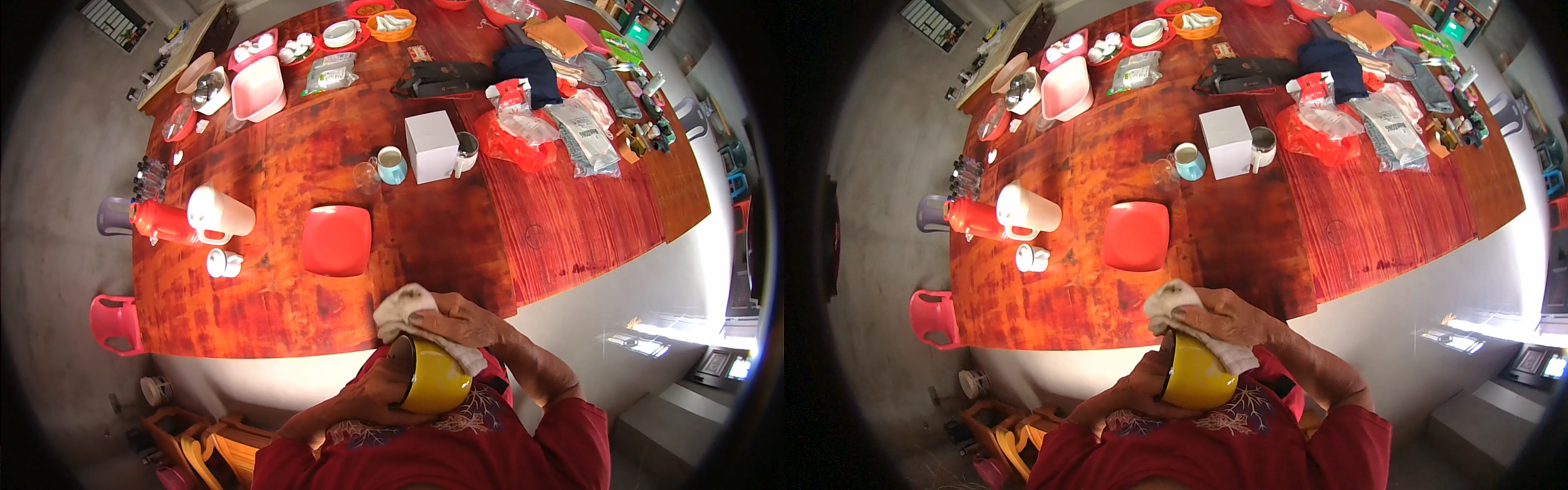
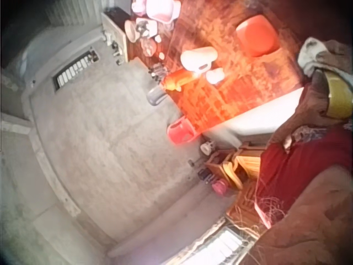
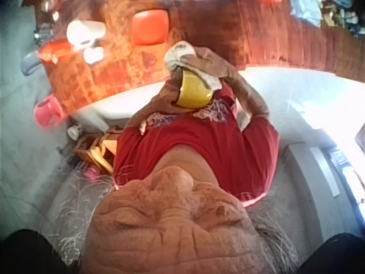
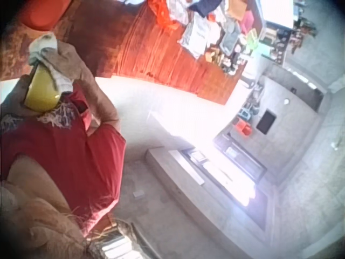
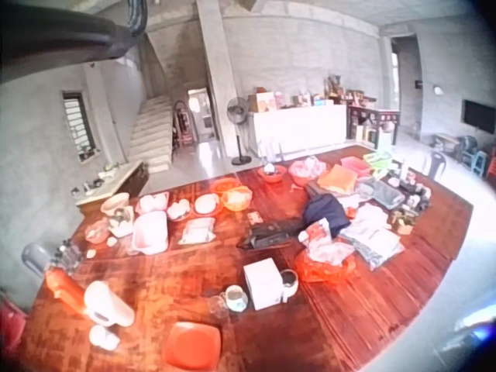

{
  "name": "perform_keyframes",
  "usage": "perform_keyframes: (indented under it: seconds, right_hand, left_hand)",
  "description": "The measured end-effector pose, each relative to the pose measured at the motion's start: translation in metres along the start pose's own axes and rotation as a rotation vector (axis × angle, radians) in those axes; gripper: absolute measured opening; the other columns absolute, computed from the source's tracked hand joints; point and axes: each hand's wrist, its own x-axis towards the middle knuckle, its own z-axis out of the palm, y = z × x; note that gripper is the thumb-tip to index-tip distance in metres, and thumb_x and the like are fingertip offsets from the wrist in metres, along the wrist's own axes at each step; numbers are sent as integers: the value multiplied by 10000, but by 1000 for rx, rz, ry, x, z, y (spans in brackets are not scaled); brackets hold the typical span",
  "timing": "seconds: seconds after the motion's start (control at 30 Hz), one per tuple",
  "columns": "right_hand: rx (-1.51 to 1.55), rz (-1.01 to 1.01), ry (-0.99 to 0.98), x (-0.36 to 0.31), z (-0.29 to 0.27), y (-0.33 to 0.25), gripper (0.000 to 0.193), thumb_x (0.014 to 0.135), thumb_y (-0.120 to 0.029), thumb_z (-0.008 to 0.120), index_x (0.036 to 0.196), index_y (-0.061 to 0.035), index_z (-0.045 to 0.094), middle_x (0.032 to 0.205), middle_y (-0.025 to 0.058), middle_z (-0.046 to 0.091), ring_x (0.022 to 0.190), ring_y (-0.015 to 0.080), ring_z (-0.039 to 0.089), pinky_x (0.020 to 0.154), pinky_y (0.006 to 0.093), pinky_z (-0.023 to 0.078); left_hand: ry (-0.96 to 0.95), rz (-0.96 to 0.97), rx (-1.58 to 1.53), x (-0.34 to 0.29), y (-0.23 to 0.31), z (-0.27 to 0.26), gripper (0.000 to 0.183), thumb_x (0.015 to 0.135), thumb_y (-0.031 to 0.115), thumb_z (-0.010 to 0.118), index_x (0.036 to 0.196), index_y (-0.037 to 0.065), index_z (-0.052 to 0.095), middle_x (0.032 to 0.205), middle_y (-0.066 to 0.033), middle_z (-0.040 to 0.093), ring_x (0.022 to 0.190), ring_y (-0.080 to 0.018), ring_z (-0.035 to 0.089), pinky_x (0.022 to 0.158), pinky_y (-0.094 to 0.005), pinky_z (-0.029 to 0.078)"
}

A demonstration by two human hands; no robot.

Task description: The person dries multiple kitchen items with a cloth on a wooden table. They wipe a blue mug, a clear glass, a yellow mug, a red plate, a black plate, a white pitcher, and a white bowl, placing each item back on the table after drying.

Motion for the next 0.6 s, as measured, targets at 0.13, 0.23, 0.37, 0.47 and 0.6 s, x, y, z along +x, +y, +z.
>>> perform_keyframes:
  seconds: [0.13,0.23,0.37,0.47,0.6]
  right_hand:
    - [235,126,194,-8,8,0,300,970,-269,465,1116,-26,566,949,13,608,882,91,549,790,265,460]
    - [-35,-179,222,-30,15,22,286,973,-204,458,1165,-12,549,1093,52,558,1017,122,522,893,288,428]
    - [-30,-230,200,-45,10,20,312,926,-107,508,1212,15,521,1345,140,354,1241,242,391,1027,343,318]
    - [-16,-310,68,-58,2,3,374,906,-133,551,1246,16,503,1336,159,365,1248,285,384,1032,374,315]
    - [-121,-383,18,-75,12,-5,316,819,-187,670,1119,-90,654,1312,137,388,1260,305,345,1046,457,275]
  left_hand:
    - [43,34,-10,-5,-7,5,339,668,171,804,955,45,675,931,-124,681,874,-296,662,769,-372,516]
    - [43,-3,31,-10,-7,5,292,707,140,769,963,58,654,869,-123,668,781,-276,656,711,-377,509]
    - [106,39,-36,-2,-3,4,278,711,151,772,950,66,658,883,-113,674,805,-280,657,722,-378,507]
    - [66,34,-39,0,-4,3,275,709,155,776,943,70,659,910,-110,674,834,-283,657,737,-376,507]
    - [119,-109,-96,-5,-5,4,233,720,132,769,911,57,658,922,-100,677,826,-253,662,726,-368,509]
